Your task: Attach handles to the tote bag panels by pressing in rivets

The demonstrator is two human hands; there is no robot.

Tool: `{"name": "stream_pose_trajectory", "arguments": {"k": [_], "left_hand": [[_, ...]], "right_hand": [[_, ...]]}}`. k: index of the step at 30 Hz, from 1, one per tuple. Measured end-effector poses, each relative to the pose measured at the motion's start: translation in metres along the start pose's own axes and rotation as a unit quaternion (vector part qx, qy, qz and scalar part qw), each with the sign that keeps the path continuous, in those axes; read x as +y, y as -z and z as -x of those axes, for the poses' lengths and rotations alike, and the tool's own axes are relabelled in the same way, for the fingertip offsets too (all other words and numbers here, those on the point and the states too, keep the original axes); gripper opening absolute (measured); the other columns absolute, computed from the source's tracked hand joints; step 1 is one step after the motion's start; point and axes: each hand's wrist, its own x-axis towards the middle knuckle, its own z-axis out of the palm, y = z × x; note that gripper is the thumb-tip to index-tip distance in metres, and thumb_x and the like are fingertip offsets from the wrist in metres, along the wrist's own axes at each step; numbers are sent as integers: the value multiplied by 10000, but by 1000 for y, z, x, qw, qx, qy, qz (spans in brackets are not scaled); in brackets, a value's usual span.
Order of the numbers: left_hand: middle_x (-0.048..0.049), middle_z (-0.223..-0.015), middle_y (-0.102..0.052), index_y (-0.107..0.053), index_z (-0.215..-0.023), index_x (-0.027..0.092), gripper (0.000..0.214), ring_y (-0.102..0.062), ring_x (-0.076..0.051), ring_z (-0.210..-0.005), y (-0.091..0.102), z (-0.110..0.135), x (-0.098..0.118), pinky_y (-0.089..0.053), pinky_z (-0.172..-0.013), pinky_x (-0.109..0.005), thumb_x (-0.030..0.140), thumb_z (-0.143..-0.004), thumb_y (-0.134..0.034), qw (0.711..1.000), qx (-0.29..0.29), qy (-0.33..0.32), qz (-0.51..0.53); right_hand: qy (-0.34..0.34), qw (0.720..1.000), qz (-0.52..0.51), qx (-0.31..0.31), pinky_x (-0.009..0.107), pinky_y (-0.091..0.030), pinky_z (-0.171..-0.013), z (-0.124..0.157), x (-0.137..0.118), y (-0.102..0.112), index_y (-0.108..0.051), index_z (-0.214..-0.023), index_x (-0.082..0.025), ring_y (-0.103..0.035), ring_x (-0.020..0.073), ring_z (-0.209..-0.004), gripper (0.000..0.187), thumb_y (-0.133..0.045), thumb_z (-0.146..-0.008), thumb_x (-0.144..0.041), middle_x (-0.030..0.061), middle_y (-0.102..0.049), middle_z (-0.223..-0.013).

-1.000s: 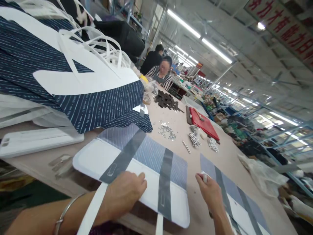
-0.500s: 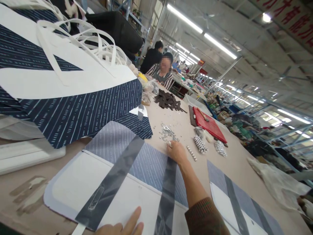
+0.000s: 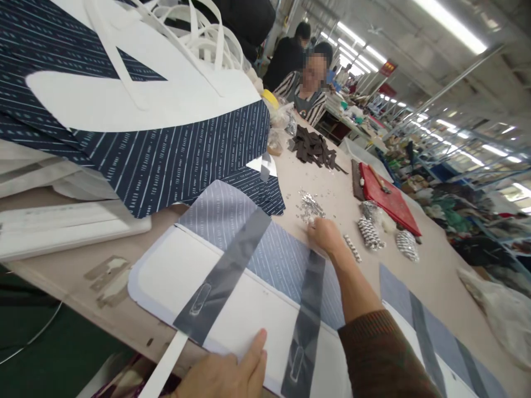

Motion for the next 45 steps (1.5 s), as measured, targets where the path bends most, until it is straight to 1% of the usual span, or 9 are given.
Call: {"name": "stream_pose_trajectory", "arguments": {"k": [2,6,12,14,18,20,26,38,45], "left_hand": [[-155,-1278,-630,-625,-1231,126,388,-617,-160,-416,5,1,0,-455,-302,-284,72,-877,-476,1000,-1,-8,8],[-176,-1346,-577,-590,-1279,86,406,-658,-175,-496,7,1,1,-467,-334,-304,170,-893,-495,998,-22,-3,51],[-179,-1395,-546,-557,-1305,64,455,-639,-169,-531,-9,8,8,-428,-333,-330,169,-866,-495,998,28,13,58],[-178,-1407,-535,-542,-1312,56,458,-670,-182,-653,-8,10,8,-450,-377,-323,125,-867,-457,997,41,2,63],[-183,-1411,-524,-541,-1296,47,447,-654,-225,-1021,-1,12,6,-493,-486,-299,67,-872,-400,998,27,-18,60],[-187,-1412,-517,-539,-1297,50,445,-642,-224,-1031,1,12,5,-495,-504,-300,61,-877,-390,998,30,-20,51],[-196,-1401,-511,-513,-1325,16,469,-502,-281,-1252,2,12,6,-532,-590,-317,73,-872,-405,997,68,-12,17],[-196,-1335,-548,-500,-1320,35,423,-616,-237,-1042,-1,14,9,-536,-574,-300,107,-913,-411,996,46,7,73],[-172,-1270,-595,-515,-1287,6,423,-620,-230,-1005,11,13,2,-546,-610,-311,42,-889,-374,996,63,-1,64]], "right_hand": [[8,998,-62,-18,294,-515,-699,15,-4,8,-677,-914,-121,-649,163,-752,229,-523,-925,-290,73,-703,-857],[33,977,-194,-89,219,-415,-429,65,-23,7,-661,-1081,-153,-520,88,-439,330,-438,-872,-277,21,-723,-833],[80,950,-260,-153,209,-383,-435,129,-54,-14,-721,-883,-170,-458,85,-402,251,-500,-841,-282,-53,-589,-539],[97,952,-253,-139,216,-400,-500,140,-62,-16,-724,-842,-184,-522,106,-485,240,-507,-859,-285,-45,-598,-554],[117,966,-216,-78,284,-441,-731,157,-77,-18,-714,-925,-177,-638,184,-800,243,-477,-889,-217,39,-711,-859],[125,973,-185,-52,324,-430,-824,166,-84,-20,-698,-1001,-161,-634,220,-905,258,-470,-879,-158,80,-699,-967],[138,989,-51,8,295,-467,-770,185,-93,-32,-672,-1050,-165,-646,210,-848,264,-490,-869,-103,71,-664,-940],[160,980,72,91,247,-465,-572,195,-98,-55,-654,-1027,-166,-643,171,-691,215,-530,-867,-92,67,-656,-913],[171,977,49,118,238,-480,-588,195,-94,-60,-643,-1090,-187,-671,161,-741,267,-480,-900,-96,93,-665,-1106]]}}
